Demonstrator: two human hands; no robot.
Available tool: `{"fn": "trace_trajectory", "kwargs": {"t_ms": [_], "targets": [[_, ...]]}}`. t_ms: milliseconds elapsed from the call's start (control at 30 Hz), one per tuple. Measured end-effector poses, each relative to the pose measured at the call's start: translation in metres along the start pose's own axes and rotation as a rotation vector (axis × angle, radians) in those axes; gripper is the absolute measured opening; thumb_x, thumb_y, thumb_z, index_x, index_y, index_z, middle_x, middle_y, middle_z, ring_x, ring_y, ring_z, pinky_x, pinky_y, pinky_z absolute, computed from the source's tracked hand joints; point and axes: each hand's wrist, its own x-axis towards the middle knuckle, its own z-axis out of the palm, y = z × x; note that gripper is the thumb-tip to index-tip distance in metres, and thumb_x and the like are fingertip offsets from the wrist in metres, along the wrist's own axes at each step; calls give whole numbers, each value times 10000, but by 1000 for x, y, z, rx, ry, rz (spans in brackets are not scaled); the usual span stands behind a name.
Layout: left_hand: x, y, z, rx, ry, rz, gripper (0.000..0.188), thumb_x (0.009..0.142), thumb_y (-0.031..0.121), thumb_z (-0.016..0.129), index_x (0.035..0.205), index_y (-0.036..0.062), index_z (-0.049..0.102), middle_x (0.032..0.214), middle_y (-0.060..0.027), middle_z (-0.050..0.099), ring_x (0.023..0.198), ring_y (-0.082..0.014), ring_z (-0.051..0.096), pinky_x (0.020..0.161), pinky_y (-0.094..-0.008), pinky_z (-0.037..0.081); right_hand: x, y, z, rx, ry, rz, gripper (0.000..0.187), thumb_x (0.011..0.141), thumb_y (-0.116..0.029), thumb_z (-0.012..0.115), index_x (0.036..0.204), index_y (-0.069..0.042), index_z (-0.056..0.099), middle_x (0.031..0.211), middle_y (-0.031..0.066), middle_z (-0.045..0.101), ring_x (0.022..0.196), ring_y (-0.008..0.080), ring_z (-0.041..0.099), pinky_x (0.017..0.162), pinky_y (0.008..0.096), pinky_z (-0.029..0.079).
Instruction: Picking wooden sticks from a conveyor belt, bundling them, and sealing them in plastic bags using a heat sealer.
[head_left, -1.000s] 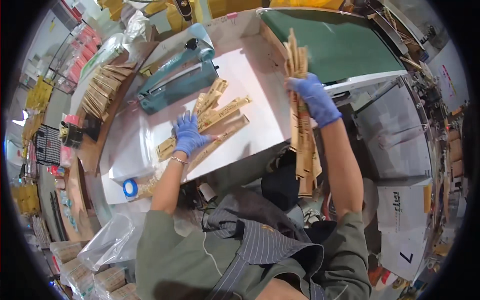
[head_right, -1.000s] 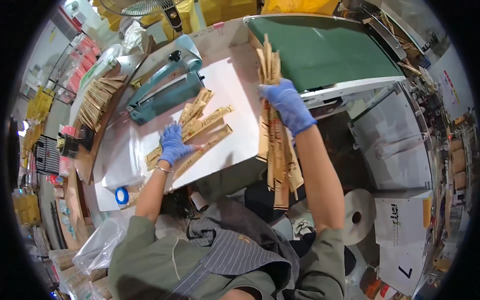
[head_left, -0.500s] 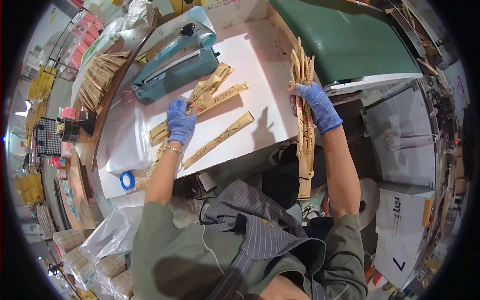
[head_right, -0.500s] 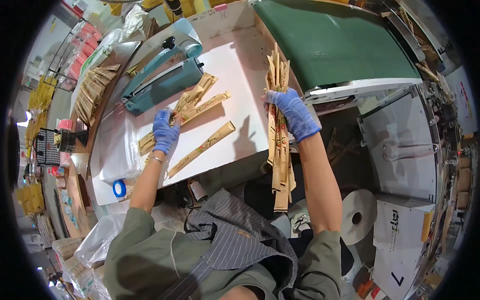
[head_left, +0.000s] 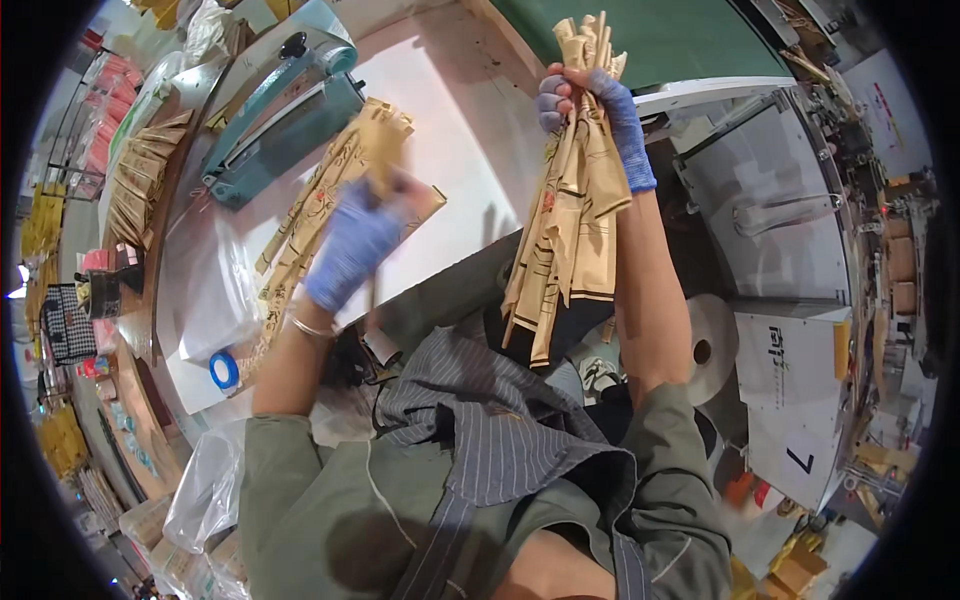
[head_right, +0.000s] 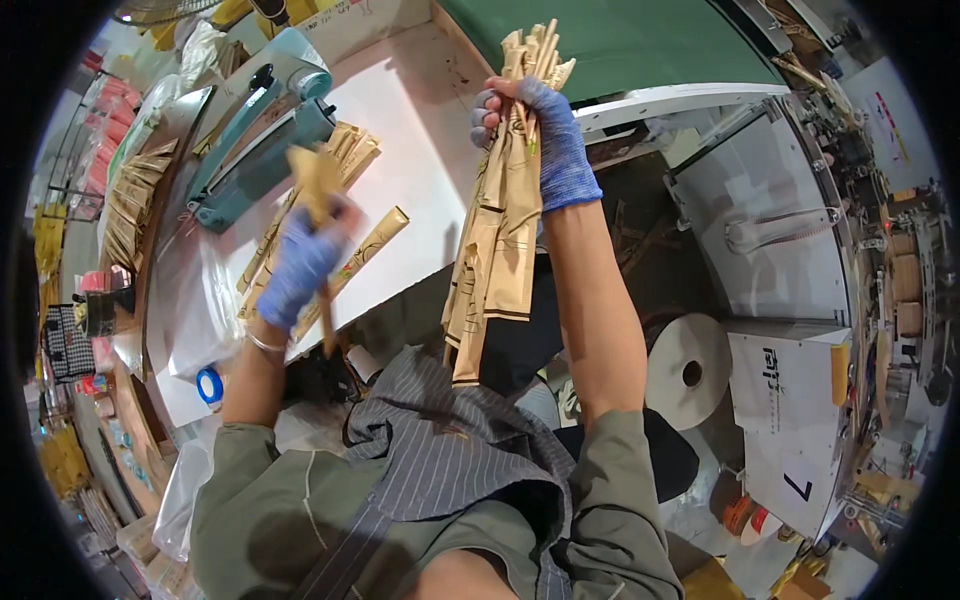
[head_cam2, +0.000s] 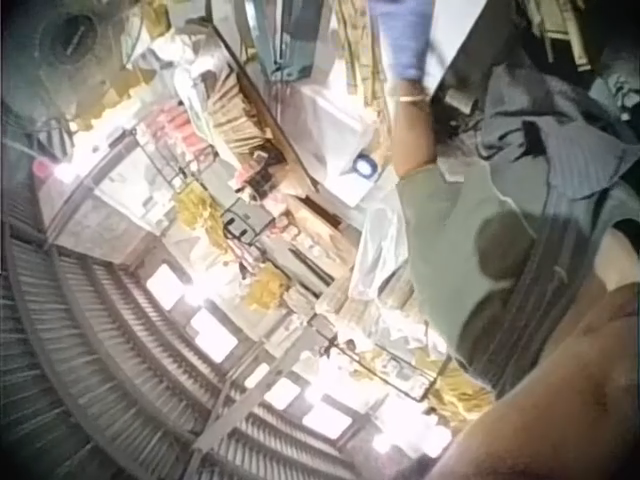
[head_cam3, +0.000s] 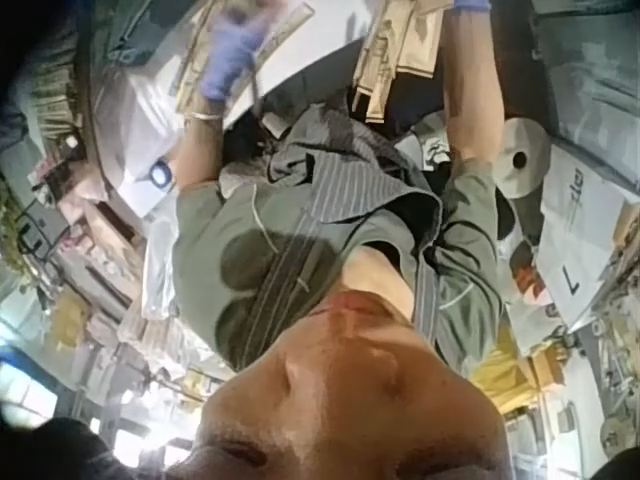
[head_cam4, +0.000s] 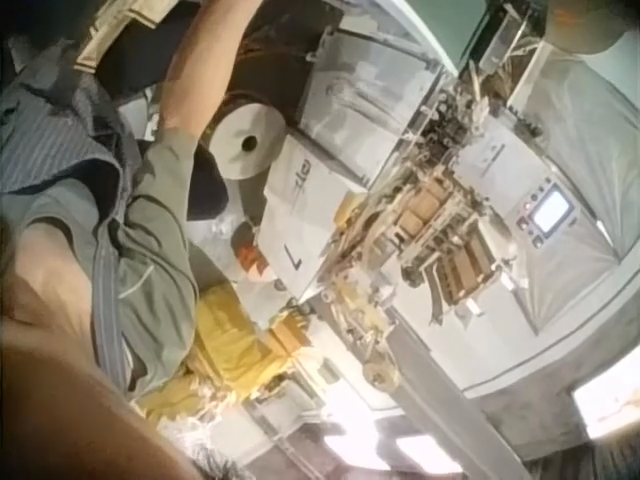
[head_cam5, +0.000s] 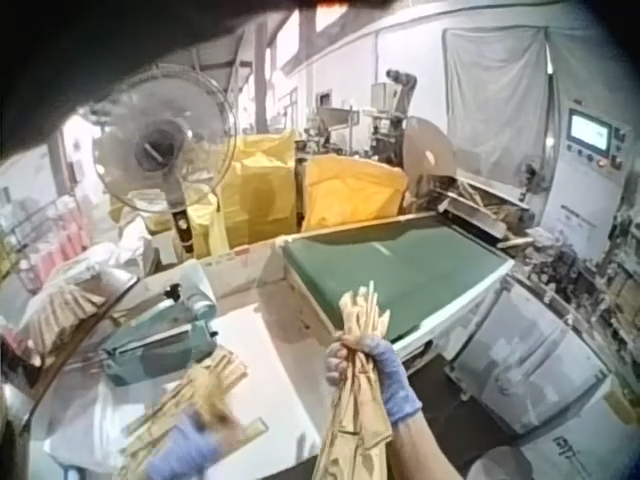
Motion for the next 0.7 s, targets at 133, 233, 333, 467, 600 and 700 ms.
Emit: {"fn": "trace_trajectory", "kwargs": {"t_ms": [133,233,333,467,600,700], "targets": [[-36,24,51,-344,-443,-352,235,799,289,600,804,57,565,540,57,418,447,-25,356,416,-173,281,-4,-6,6,82,-85,-34,162,780,-126,564,881,-9,518,684,38,492,571,136,492,532,273,427],[-38,7,58,-583,-492,-418,311,826,346,581,887,45,527,586,52,415,443,-16,319,396,-165,261,-10,-7,14,64,-94,-64,181,785,-147,558,891,-7,515,683,32,486,578,124,489,533,260,434],[-7,-6,56,-894,-340,-378,371,865,354,527,1024,31,441,764,22,432,480,-10,307,385,-134,245,-14,1,37,-607,224,-121,264,753,-132,576,961,10,496,687,31,505,545,113,484,503,240,434],[74,-58,53,-1007,-157,-369,214,901,212,455,1018,33,463,702,8,453,466,-41,328,378,-162,273,34,32,26,-1216,279,-58,235,706,-116,610,901,-1,546,662,53,564,558,116,526,497,235,443],[93,-48,69,-834,106,-224,148,879,212,504,922,71,520,677,6,477,455,-50,371,379,-187,279,41,55,-2,-1027,111,-210,228,709,-55,617,922,4,558,745,24,576,614,97,543,544,240,460],[67,-51,76,-914,29,-173,145,866,236,537,899,95,531,648,38,459,444,-45,371,377,-189,272,18,42,17,-881,91,11,268,722,-110,617,948,5,532,739,80,587,630,145,584,557,251,474]]}}
